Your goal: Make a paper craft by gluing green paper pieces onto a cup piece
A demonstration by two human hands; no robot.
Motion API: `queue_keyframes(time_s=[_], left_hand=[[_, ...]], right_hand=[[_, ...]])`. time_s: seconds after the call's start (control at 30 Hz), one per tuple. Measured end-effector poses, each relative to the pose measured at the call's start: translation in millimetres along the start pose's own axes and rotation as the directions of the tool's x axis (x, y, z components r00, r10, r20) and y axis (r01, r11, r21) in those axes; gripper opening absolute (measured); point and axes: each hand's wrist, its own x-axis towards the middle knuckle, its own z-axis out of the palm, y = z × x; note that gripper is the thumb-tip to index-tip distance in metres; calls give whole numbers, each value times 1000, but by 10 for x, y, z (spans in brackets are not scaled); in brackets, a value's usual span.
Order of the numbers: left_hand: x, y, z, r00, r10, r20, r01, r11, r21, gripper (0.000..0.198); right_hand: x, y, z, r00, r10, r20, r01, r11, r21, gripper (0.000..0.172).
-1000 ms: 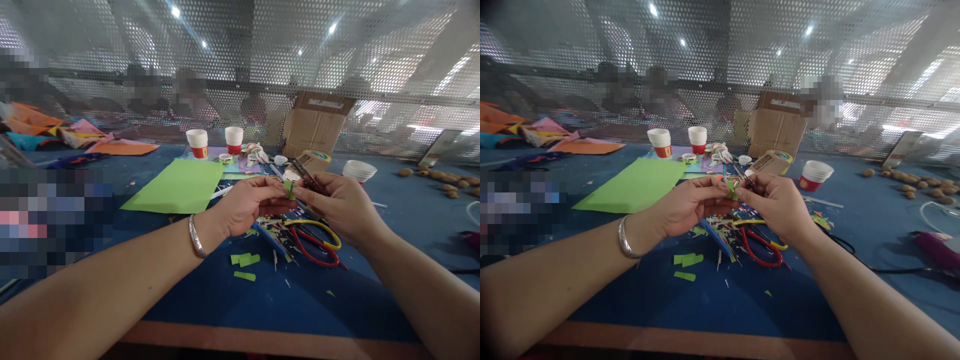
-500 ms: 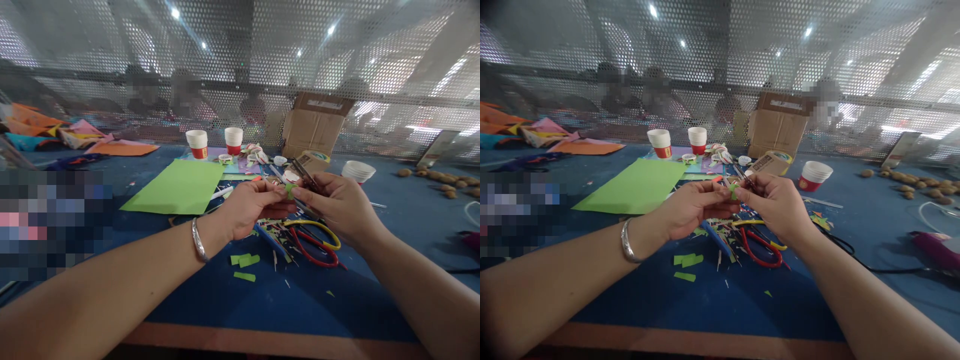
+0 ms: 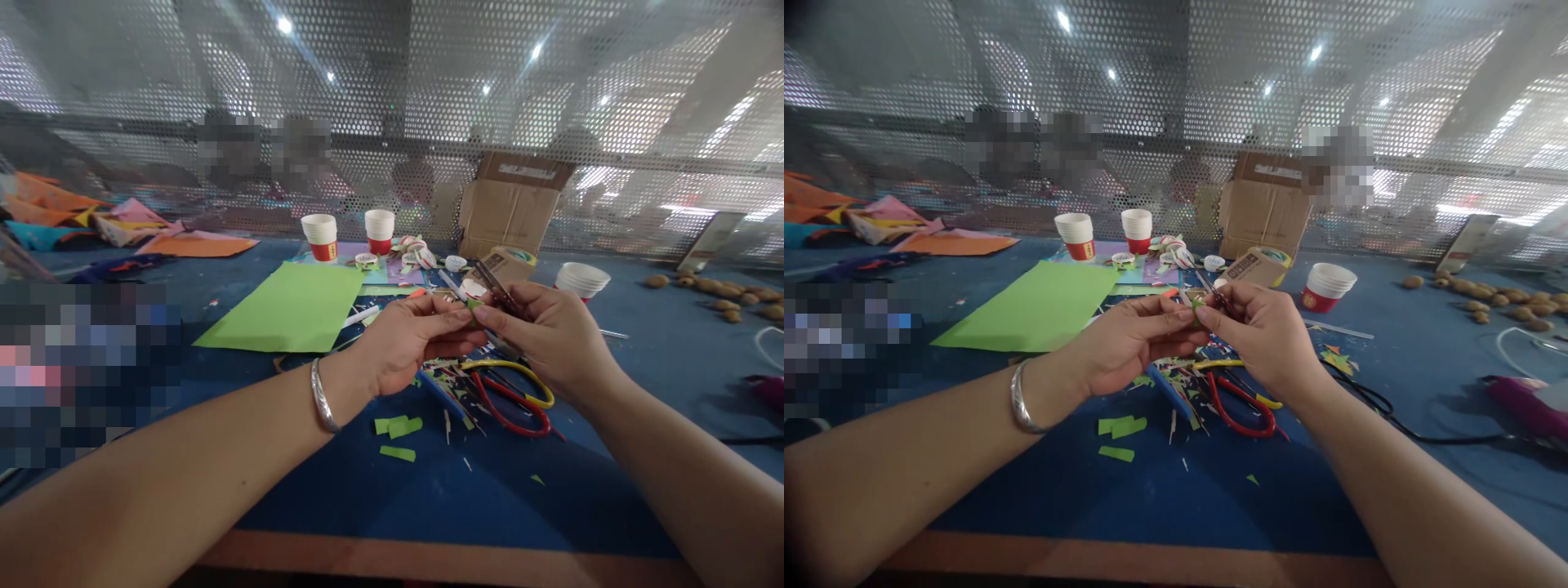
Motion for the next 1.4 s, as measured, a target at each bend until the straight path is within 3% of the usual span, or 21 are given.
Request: queue_keyframes(time_s=[0.27,0.43,0.63,0.83,1.03,1.2,1.4], left_hand=[[-4,-9,14,999,39,22,-40,999,9,14],[-48,-3,83,995,91,-43,-88,993,74,16],[-46,5,102,986,148,-76,-128,968,214,17],[-39,30,92,988,125,-87,-96,954,283,15],[-37,27,59,995,85,-45,-70,965,253,15],[8,74,-27,996,87,-32,-83,991,103,11],[76,178,-102,998,30,-61,-29,999,15,13]], right_hand=[[-1,-34,0,995,-92,-25,88,988,-124,14],[-14,-43,16,997,-74,-33,69,989,-129,16],[-20,-4,23,999,-41,-10,40,997,-61,26],[-23,19,41,1000,8,-4,-8,1000,17,27],[-28,6,51,1000,7,-30,-7,1000,9,29],[-30,-64,18,997,47,-58,-42,995,90,35],[-34,-98,-8,987,123,106,-143,968,206,43]])
